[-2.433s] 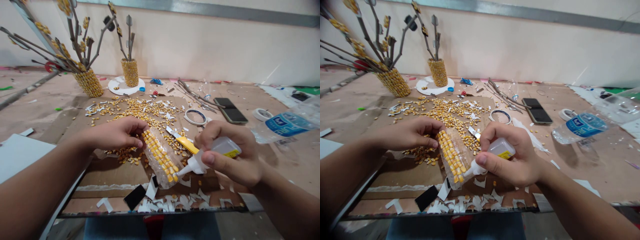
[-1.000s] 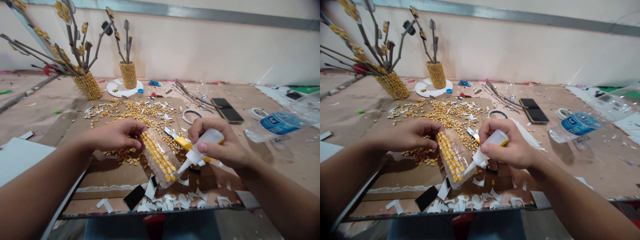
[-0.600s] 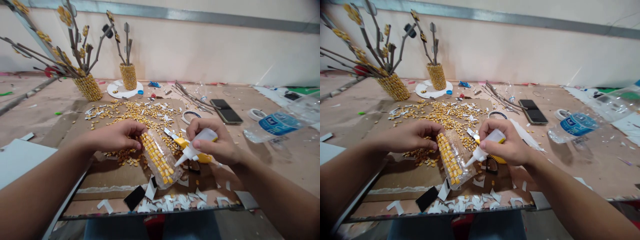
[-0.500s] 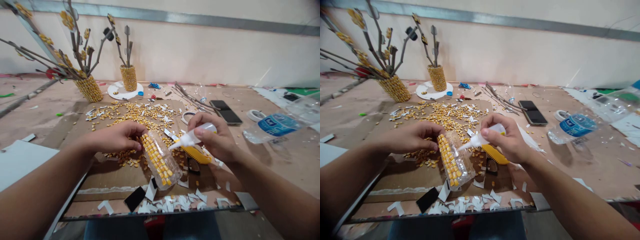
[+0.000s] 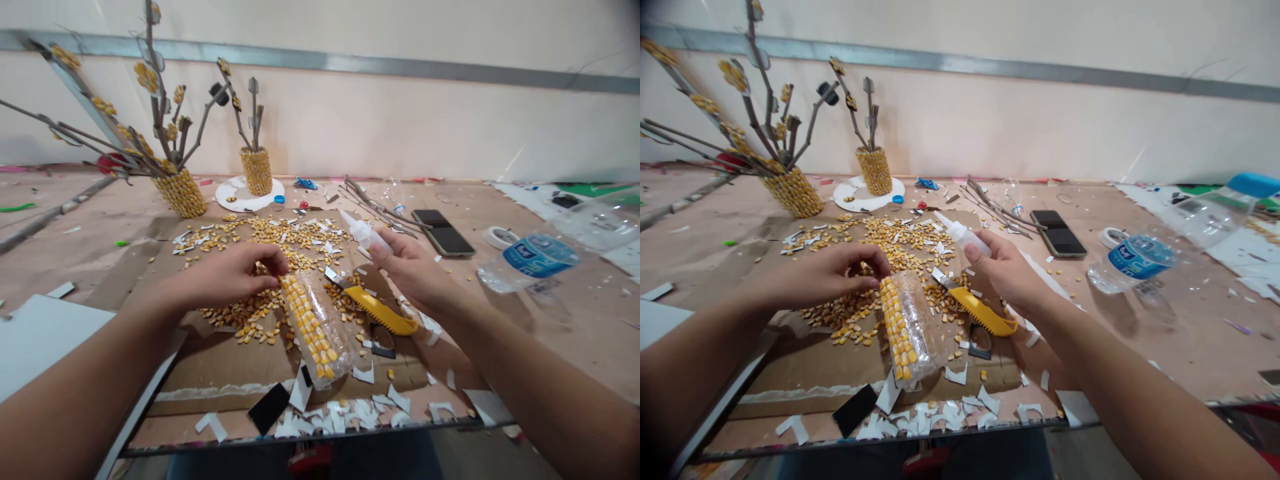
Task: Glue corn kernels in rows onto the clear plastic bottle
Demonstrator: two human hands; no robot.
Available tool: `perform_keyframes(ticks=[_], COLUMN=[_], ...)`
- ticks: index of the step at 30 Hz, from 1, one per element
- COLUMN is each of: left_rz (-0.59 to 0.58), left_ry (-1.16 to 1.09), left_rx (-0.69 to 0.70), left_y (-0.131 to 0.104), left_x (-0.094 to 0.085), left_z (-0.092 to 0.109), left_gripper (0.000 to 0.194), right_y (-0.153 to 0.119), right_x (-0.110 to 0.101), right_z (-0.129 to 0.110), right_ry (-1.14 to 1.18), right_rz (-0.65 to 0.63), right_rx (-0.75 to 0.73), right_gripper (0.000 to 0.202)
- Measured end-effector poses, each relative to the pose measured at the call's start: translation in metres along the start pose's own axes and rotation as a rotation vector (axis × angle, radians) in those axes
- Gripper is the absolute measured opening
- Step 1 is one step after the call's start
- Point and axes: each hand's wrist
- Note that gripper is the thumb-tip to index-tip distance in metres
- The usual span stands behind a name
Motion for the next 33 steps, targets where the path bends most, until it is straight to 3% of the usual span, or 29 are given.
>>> perform_keyframes(ticks=[3, 9, 14, 18, 22, 26, 33], left_rz=[0.073, 0.207, 0.26, 0.258, 0.243, 0.253, 0.213], left_ry=[0.12, 0.336, 0.368, 0.365, 0.369, 0.394, 0.444], left_rx=[-0.044, -0.203, -0.223, -0.216, -0.188, -0.16, -0.044], left_y=[0.0, -0.004, -0.003, -0.001, -0.001, 0.002, 0.008], left_x=[-0.005, -0.017, -0.02, -0.019, -0.017, -0.015, -0.007], left_z=[-0.005, -0.022, -0.039, -0.046, -0.045, -0.043, -0.037], left_gripper=[0.02, 0.021, 0.019, 0.018, 0.019, 0.02, 0.024], right_y=[0.006, 0.007, 0.013, 0.017, 0.012, 0.014, 0.028], right_x=[-0.004, -0.002, -0.003, -0.008, -0.006, -0.008, -0.039], right_z=[0.008, 0.021, 0.025, 0.019, 0.01, 0.013, 0.023], right_ry=[-0.261, -0.38, -0.264, -0.038, 0.097, -0.124, -0.582], right_rz=[0.103, 0.204, 0.281, 0.198, 0.044, 0.035, 0.308], right_rx=[-0.004, 0.027, 0.019, 0.059, 0.082, 0.065, -0.005], right_gripper=[0.039, 0.019, 0.037, 0.059, 0.063, 0.056, 0.046])
Point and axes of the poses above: each hand's wrist, its own y-axis towards the middle knuckle, its own x-axis out of the palm, z = x × y, and after that the axes turned 2 degrees about -y, right-handed
